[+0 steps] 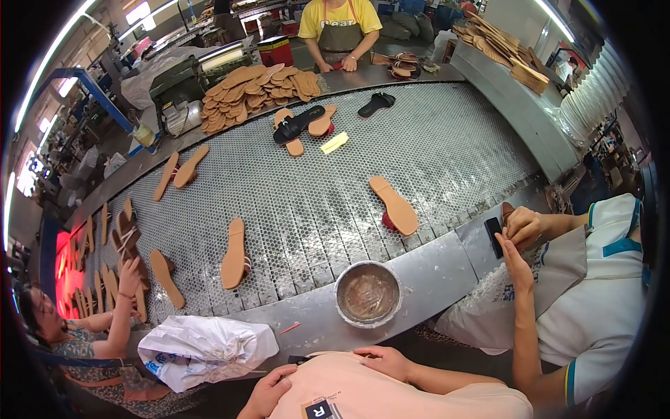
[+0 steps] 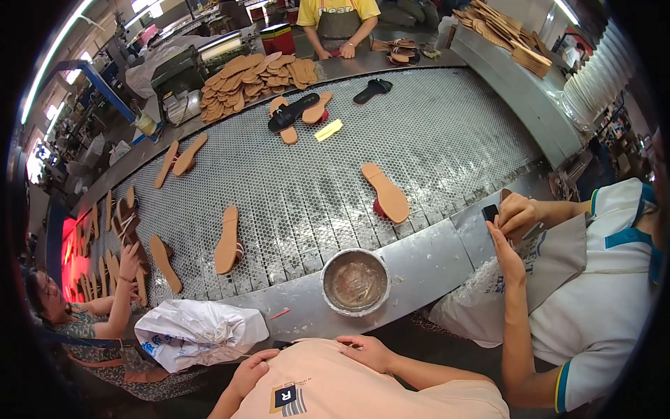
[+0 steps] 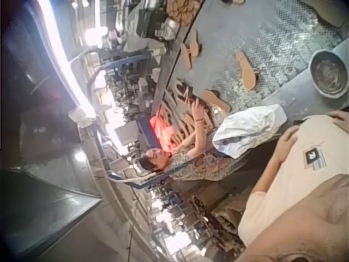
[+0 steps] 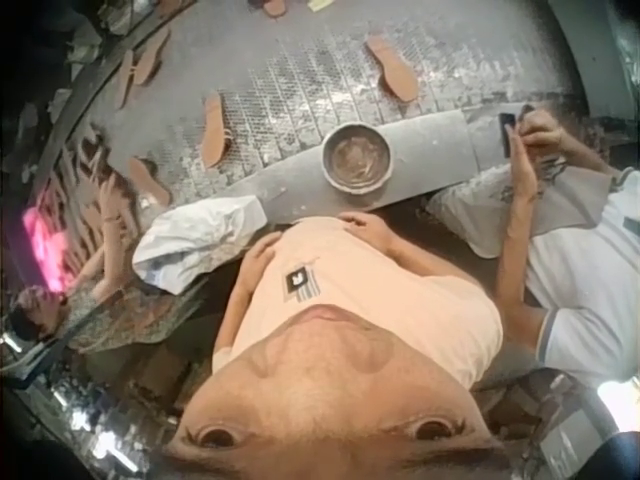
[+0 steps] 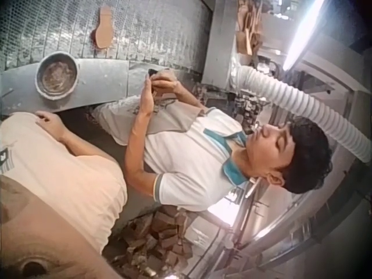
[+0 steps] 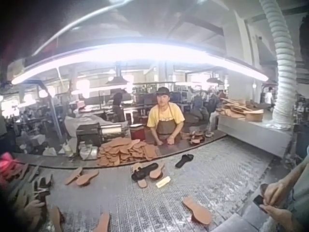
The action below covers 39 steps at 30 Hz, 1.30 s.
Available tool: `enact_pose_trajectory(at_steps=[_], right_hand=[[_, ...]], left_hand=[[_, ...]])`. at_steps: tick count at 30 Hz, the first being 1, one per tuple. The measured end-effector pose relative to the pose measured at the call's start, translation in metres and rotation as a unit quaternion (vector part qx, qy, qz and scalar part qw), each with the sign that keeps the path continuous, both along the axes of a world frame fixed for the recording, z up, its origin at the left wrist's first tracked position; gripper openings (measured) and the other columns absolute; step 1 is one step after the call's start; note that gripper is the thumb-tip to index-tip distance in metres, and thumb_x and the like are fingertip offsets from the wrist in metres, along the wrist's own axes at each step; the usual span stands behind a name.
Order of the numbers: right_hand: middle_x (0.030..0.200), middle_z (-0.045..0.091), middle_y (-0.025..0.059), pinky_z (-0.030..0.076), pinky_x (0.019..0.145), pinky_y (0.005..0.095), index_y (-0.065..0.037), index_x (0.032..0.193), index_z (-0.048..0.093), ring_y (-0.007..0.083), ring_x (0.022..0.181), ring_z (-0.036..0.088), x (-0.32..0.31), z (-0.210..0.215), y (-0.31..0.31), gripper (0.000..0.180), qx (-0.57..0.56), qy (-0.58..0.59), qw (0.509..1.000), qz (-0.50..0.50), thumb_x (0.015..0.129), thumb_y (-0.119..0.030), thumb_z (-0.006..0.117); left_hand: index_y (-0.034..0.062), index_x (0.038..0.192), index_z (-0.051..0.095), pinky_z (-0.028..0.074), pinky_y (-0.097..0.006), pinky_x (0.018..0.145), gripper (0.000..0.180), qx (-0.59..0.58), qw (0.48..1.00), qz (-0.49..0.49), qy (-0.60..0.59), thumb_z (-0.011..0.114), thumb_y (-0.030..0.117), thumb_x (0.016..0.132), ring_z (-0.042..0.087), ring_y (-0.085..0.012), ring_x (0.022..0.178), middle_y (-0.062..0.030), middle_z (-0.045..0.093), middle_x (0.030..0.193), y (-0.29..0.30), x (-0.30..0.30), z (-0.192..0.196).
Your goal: Assembling sandals by manually attaching and securing upper straps into shoe soles.
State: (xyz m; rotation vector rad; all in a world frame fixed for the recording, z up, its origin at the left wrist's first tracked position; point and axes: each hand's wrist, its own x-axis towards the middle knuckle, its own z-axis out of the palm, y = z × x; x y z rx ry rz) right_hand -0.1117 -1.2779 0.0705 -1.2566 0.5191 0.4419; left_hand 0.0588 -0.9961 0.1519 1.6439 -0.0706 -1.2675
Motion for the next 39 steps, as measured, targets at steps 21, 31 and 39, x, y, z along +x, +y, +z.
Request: enact_pose_trajectory(at_steps=[21, 31, 39], right_hand=[[0.098, 0.068, 0.0035, 0.05, 0.078, 0.0253, -0.007, 0.129, 0.061, 0.0081, 0.082, 0.058, -0.011, -0.002, -0.018, 0.041, -0.038, -0.008, 0.999, -0.008, 0.094, -0.028, 0.063], [0.1, 0.069, 0.0051, 0.05, 0.079, 0.0264, -0.007, 0.128, 0.062, 0.0093, 0.082, 0.06, -0.017, 0.003, -0.03, 0.042, -0.046, -0.005, 0.999, -0.007, 0.093, -0.031, 0.063], [0.101, 0.069, 0.0052, 0.05, 0.079, 0.0266, -0.007, 0.128, 0.062, 0.0101, 0.083, 0.06, -0.016, 0.008, -0.041, 0.043, -0.053, 0.006, 0.999, 0.011, 0.093, -0.032, 0.063]], left_hand=[[-0.004, 0.13, 0.055, 0.042, -0.029, 0.101, 0.038, 0.013, 1.0, 0.001, -0.014, 0.047, 0.006, 0.094, 0.054, -0.0157, 0.117, -0.0101, 0.057, 0.131, -0.023, -0.012, -0.003], [-0.0039, 0.129, 0.056, 0.043, -0.028, 0.099, 0.037, 0.03, 0.999, 0.0, -0.026, 0.047, 0.007, 0.095, 0.055, -0.0147, 0.114, -0.0097, 0.059, 0.128, -0.035, -0.017, -0.003], [-0.0044, 0.128, 0.057, 0.043, -0.028, 0.099, 0.037, 0.033, 0.999, 0.019, -0.009, 0.045, 0.008, 0.095, 0.055, -0.0145, 0.114, -0.0101, 0.059, 0.128, -0.043, -0.021, -0.002]])
